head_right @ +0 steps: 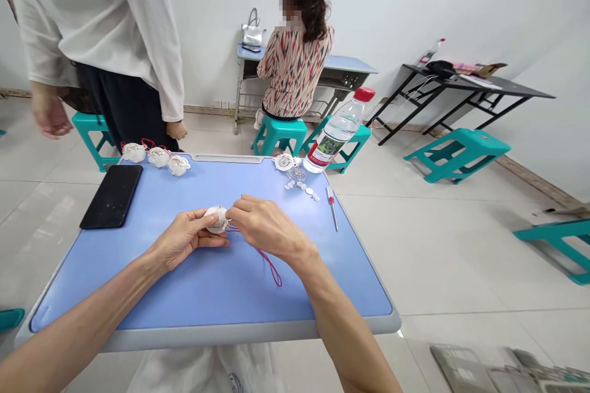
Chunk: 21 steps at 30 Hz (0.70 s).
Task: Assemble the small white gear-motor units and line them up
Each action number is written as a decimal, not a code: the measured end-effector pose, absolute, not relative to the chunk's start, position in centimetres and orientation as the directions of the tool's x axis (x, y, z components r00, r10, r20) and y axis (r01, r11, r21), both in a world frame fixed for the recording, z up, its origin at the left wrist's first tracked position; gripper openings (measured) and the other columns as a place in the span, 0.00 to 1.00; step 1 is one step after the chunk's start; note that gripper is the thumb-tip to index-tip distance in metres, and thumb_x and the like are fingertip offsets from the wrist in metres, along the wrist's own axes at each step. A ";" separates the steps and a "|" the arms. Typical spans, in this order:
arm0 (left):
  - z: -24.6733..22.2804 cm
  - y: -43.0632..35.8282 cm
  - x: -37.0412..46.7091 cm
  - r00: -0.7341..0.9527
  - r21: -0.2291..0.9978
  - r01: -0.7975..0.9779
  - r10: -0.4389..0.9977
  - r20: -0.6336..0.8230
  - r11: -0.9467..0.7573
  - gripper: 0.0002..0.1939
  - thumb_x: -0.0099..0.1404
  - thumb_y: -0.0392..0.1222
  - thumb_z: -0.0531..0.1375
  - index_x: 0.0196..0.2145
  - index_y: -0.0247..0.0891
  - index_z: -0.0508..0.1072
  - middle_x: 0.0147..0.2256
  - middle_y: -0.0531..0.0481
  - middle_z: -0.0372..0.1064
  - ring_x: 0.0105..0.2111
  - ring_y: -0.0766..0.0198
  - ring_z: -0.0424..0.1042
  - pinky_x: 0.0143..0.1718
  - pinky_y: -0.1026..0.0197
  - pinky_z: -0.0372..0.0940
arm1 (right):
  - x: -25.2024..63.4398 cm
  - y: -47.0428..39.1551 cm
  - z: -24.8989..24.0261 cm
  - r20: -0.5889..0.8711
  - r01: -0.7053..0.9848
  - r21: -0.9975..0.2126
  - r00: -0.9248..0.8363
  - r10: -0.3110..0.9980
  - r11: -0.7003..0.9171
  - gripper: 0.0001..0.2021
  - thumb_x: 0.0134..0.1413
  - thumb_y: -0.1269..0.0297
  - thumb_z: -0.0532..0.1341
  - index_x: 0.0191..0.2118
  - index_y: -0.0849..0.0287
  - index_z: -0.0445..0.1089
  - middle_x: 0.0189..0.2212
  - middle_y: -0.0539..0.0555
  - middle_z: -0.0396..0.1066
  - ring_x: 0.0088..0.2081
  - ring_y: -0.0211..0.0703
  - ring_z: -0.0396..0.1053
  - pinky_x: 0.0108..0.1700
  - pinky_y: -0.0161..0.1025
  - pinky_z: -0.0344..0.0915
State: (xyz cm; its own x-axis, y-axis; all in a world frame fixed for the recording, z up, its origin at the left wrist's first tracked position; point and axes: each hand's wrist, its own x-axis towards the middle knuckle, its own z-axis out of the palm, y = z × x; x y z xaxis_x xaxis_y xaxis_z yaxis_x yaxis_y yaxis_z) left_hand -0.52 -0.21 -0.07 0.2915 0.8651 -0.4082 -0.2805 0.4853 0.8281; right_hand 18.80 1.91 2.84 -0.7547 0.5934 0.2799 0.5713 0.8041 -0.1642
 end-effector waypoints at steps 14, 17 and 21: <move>-0.1 -0.2 -0.6 0.291 0.831 -0.280 0.867 -0.404 0.481 0.11 0.60 0.40 0.62 0.37 0.27 0.75 0.29 0.42 0.74 0.29 0.61 0.76 0.38 0.58 0.73 | 18.1 2.3 1.7 0.296 0.600 -0.026 -0.759 0.580 0.799 0.12 0.64 0.69 0.51 0.32 0.62 0.69 0.25 0.53 0.67 0.29 0.39 0.61 0.29 0.36 0.52; -0.2 -0.2 -0.6 0.285 0.835 -0.284 0.873 -0.396 0.472 0.11 0.61 0.40 0.62 0.37 0.27 0.75 0.29 0.43 0.74 0.29 0.61 0.76 0.38 0.57 0.73 | 17.9 2.4 1.3 0.338 0.601 -0.015 -0.749 0.570 0.799 0.12 0.64 0.68 0.51 0.32 0.62 0.69 0.25 0.53 0.67 0.29 0.39 0.62 0.29 0.36 0.52; -0.4 -0.2 -0.8 0.283 0.839 -0.305 0.884 -0.373 0.451 0.11 0.61 0.39 0.61 0.38 0.28 0.75 0.31 0.42 0.74 0.31 0.61 0.76 0.38 0.57 0.73 | 17.5 2.4 0.9 0.364 0.615 -0.037 -0.726 0.584 0.788 0.13 0.64 0.68 0.51 0.32 0.61 0.69 0.26 0.53 0.67 0.29 0.39 0.63 0.30 0.36 0.54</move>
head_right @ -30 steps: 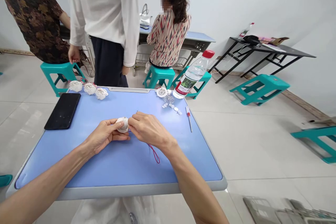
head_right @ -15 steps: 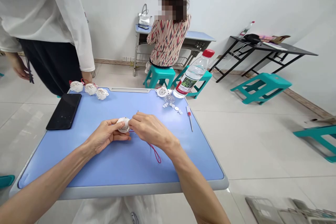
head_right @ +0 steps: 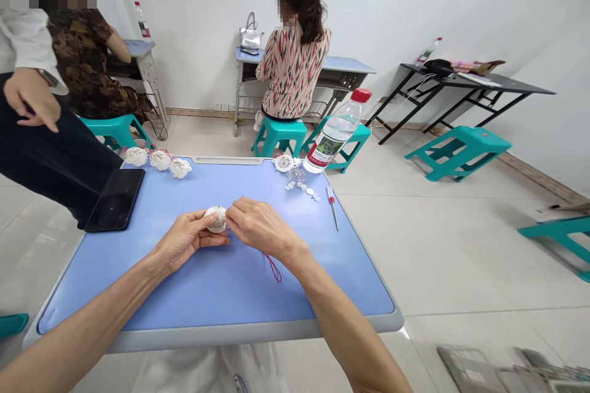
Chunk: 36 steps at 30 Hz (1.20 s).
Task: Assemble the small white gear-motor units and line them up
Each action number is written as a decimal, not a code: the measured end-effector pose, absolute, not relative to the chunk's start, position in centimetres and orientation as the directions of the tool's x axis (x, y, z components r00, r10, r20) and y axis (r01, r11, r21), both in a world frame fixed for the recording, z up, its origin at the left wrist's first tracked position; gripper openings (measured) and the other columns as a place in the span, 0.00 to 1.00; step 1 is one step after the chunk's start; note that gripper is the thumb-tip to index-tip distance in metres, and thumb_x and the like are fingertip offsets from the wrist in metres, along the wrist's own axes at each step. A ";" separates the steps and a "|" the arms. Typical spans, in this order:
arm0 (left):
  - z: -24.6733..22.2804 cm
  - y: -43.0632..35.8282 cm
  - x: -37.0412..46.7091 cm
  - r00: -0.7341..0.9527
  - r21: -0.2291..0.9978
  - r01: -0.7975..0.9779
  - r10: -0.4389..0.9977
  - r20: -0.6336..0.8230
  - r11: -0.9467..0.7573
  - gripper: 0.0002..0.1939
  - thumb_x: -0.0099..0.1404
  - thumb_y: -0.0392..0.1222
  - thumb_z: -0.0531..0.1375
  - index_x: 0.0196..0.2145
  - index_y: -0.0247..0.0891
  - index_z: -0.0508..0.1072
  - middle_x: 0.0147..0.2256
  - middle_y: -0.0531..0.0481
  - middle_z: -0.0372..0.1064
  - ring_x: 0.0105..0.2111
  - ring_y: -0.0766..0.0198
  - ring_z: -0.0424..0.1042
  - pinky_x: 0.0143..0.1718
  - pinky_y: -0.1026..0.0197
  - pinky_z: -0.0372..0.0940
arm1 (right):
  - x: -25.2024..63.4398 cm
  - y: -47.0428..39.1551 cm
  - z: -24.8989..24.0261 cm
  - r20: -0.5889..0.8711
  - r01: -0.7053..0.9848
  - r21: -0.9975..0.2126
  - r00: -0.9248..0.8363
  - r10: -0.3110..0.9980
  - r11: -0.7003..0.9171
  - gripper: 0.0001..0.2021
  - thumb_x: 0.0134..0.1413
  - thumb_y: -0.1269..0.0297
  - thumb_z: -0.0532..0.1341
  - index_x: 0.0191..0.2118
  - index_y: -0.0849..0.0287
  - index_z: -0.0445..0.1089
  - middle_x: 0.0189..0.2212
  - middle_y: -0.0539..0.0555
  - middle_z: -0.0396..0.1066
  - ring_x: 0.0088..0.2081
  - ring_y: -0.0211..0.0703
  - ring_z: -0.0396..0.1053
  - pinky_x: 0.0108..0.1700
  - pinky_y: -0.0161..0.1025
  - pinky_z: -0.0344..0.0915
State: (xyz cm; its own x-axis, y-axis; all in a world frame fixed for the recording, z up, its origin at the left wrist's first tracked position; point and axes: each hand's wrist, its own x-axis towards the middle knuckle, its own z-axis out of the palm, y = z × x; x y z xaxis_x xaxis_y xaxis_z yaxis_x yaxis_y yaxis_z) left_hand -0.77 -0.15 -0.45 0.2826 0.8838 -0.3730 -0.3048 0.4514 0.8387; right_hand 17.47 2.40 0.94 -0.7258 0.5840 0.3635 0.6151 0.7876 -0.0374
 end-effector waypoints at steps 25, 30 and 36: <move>-0.3 0.2 -1.2 0.231 0.839 -0.290 0.885 -0.405 0.460 0.12 0.63 0.38 0.59 0.41 0.25 0.73 0.30 0.38 0.75 0.30 0.55 0.78 0.33 0.63 0.73 | 19.8 3.0 2.2 -0.278 0.958 -0.119 -0.286 0.917 0.263 0.10 0.55 0.68 0.55 0.43 0.57 0.67 0.33 0.55 0.73 0.34 0.45 0.69 0.30 0.36 0.51; -0.3 0.2 -1.3 0.226 0.838 -0.293 0.885 -0.408 0.461 0.12 0.63 0.37 0.59 0.40 0.24 0.72 0.30 0.38 0.75 0.29 0.56 0.78 0.33 0.63 0.73 | 20.4 3.2 2.2 -0.062 0.948 -0.202 -0.265 0.962 0.248 0.11 0.58 0.70 0.51 0.42 0.59 0.68 0.35 0.56 0.71 0.35 0.44 0.68 0.34 0.37 0.54; -0.4 0.2 -1.3 0.224 0.830 -0.305 0.883 -0.414 0.467 0.11 0.62 0.38 0.60 0.39 0.25 0.73 0.29 0.38 0.75 0.28 0.57 0.78 0.33 0.62 0.73 | 20.8 2.7 3.5 0.319 0.853 -0.333 -0.300 0.899 0.403 0.12 0.61 0.71 0.50 0.41 0.58 0.71 0.38 0.56 0.67 0.36 0.43 0.65 0.37 0.38 0.59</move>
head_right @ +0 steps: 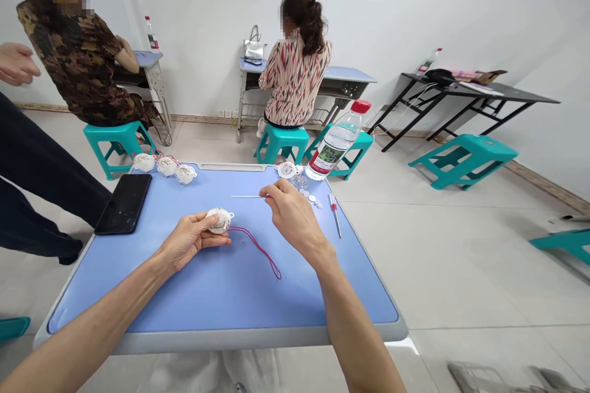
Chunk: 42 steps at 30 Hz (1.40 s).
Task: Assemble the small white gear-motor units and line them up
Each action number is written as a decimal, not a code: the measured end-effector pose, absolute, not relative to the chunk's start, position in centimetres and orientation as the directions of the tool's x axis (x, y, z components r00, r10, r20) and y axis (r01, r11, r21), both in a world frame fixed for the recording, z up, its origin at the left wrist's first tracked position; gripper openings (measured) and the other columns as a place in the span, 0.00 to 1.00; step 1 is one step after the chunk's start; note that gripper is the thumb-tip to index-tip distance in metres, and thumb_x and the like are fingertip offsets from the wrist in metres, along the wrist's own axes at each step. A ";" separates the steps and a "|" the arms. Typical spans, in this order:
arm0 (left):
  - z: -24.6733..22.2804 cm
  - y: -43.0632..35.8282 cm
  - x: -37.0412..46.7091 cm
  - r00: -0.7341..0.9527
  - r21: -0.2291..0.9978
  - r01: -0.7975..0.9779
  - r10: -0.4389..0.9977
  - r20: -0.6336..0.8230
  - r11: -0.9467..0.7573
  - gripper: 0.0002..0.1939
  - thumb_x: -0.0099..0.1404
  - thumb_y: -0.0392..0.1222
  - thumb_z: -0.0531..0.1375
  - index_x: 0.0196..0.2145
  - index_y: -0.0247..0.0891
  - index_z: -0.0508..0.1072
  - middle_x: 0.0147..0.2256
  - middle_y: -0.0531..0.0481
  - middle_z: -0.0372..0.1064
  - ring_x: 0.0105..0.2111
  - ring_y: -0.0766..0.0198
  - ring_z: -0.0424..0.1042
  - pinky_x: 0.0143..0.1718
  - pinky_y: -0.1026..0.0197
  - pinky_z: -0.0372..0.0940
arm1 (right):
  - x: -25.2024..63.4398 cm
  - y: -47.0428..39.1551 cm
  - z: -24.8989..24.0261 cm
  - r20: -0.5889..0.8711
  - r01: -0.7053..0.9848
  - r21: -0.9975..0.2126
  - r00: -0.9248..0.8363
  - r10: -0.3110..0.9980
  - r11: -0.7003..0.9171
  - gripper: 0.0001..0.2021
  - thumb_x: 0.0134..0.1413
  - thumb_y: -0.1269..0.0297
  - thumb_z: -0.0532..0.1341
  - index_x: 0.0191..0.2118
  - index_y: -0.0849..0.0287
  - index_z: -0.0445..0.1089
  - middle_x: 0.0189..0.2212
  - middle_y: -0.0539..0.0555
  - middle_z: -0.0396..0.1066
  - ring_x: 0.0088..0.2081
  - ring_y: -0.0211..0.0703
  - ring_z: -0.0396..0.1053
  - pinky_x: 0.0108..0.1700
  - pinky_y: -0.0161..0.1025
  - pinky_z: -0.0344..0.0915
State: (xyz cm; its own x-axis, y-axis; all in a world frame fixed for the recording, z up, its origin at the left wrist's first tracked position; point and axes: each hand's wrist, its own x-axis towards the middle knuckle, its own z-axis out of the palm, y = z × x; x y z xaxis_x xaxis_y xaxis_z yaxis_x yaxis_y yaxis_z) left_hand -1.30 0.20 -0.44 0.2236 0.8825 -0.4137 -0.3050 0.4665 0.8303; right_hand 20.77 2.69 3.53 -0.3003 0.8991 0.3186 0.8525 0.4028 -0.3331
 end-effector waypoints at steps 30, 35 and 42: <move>-0.8 0.0 -1.6 0.256 0.847 -0.315 0.897 -0.359 0.429 0.13 0.61 0.42 0.62 0.37 0.26 0.74 0.29 0.39 0.75 0.28 0.57 0.77 0.34 0.61 0.72 | 16.1 1.5 10.7 0.148 0.352 0.561 -0.933 0.328 0.749 0.14 0.53 0.82 0.54 0.21 0.59 0.63 0.25 0.54 0.62 0.30 0.43 0.53 0.30 0.42 0.39; -0.8 0.0 -1.6 0.261 0.844 -0.325 0.898 -0.354 0.427 0.14 0.59 0.43 0.63 0.36 0.26 0.74 0.28 0.39 0.75 0.28 0.57 0.77 0.34 0.61 0.72 | 16.0 1.4 10.5 0.167 0.357 0.548 -0.933 0.319 0.756 0.15 0.53 0.82 0.54 0.20 0.59 0.62 0.24 0.54 0.61 0.30 0.42 0.53 0.30 0.42 0.38; -0.9 0.0 -1.5 0.253 0.845 -0.315 0.896 -0.365 0.433 0.13 0.61 0.41 0.61 0.37 0.26 0.74 0.29 0.39 0.75 0.28 0.58 0.77 0.34 0.61 0.72 | 16.0 1.2 10.5 0.160 0.344 0.586 -0.937 0.311 0.734 0.15 0.53 0.82 0.55 0.21 0.59 0.63 0.23 0.53 0.60 0.29 0.42 0.53 0.30 0.42 0.38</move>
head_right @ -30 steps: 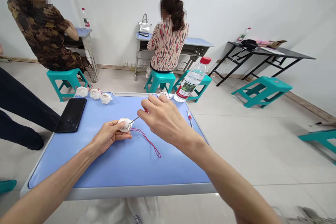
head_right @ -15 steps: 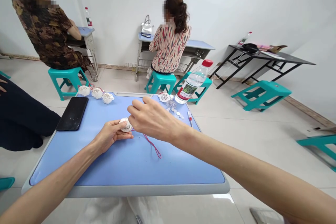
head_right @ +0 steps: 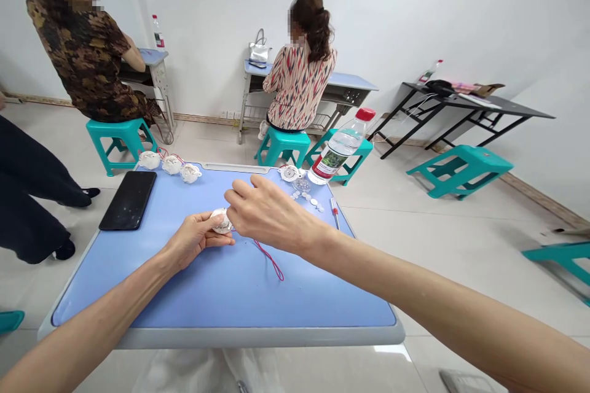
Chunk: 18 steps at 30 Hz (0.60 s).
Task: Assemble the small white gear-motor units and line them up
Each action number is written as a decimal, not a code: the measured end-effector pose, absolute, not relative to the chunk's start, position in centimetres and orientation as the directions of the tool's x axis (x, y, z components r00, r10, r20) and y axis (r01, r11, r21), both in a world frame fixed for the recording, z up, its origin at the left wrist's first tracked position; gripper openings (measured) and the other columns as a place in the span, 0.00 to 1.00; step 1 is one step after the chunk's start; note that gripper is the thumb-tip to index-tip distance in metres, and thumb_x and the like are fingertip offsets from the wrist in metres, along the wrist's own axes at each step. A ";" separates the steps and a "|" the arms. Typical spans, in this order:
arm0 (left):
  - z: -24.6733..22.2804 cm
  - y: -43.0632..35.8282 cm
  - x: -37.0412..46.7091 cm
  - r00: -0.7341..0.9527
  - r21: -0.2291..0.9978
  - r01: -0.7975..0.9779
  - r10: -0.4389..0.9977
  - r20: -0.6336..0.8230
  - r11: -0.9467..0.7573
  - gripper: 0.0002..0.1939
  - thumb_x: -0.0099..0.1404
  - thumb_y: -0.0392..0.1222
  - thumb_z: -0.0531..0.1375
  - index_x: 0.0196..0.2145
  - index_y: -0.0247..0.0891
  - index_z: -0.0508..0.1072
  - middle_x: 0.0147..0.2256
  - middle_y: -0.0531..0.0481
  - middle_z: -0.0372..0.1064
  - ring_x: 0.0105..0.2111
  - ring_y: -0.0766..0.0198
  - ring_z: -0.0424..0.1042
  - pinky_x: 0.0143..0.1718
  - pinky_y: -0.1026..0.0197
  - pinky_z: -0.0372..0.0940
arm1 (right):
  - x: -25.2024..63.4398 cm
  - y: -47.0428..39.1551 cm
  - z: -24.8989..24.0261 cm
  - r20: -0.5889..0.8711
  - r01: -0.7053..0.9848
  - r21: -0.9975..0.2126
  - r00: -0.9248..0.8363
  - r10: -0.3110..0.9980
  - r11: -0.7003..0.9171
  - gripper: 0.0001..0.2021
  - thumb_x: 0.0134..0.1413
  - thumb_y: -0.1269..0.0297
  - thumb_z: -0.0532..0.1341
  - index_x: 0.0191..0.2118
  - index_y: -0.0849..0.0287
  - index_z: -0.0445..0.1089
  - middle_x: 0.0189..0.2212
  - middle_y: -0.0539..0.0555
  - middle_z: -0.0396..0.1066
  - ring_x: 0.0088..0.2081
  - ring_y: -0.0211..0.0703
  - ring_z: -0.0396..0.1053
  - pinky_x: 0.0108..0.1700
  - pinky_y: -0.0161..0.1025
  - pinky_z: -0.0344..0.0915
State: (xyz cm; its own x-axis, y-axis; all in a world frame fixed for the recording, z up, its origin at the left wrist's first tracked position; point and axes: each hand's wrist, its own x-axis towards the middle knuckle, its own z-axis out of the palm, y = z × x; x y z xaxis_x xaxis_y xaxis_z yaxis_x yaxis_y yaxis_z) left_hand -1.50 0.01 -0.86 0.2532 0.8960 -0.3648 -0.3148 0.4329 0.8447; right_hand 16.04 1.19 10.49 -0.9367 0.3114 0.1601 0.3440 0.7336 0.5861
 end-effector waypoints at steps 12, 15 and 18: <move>-0.8 0.0 -1.5 0.259 0.846 -0.321 0.899 -0.354 0.426 0.13 0.60 0.43 0.63 0.35 0.27 0.74 0.29 0.39 0.75 0.28 0.58 0.77 0.36 0.60 0.73 | 15.8 0.8 10.6 0.168 0.333 0.582 -0.942 0.290 0.742 0.15 0.51 0.83 0.55 0.19 0.59 0.61 0.22 0.54 0.59 0.28 0.42 0.51 0.29 0.42 0.37; -0.9 0.0 -1.5 0.258 0.848 -0.312 0.897 -0.359 0.429 0.13 0.60 0.43 0.62 0.35 0.27 0.74 0.29 0.39 0.74 0.28 0.58 0.77 0.35 0.60 0.72 | 15.9 0.9 10.6 0.161 0.333 0.591 -0.941 0.297 0.735 0.15 0.52 0.83 0.54 0.20 0.59 0.62 0.23 0.54 0.59 0.29 0.43 0.52 0.29 0.42 0.38; -0.9 0.0 -1.6 0.265 0.853 -0.307 0.899 -0.348 0.421 0.13 0.61 0.43 0.61 0.36 0.27 0.74 0.29 0.40 0.74 0.29 0.57 0.77 0.37 0.59 0.73 | 15.8 0.9 10.6 0.159 0.328 0.595 -0.943 0.292 0.734 0.15 0.52 0.83 0.54 0.20 0.59 0.62 0.22 0.54 0.58 0.29 0.42 0.51 0.29 0.42 0.38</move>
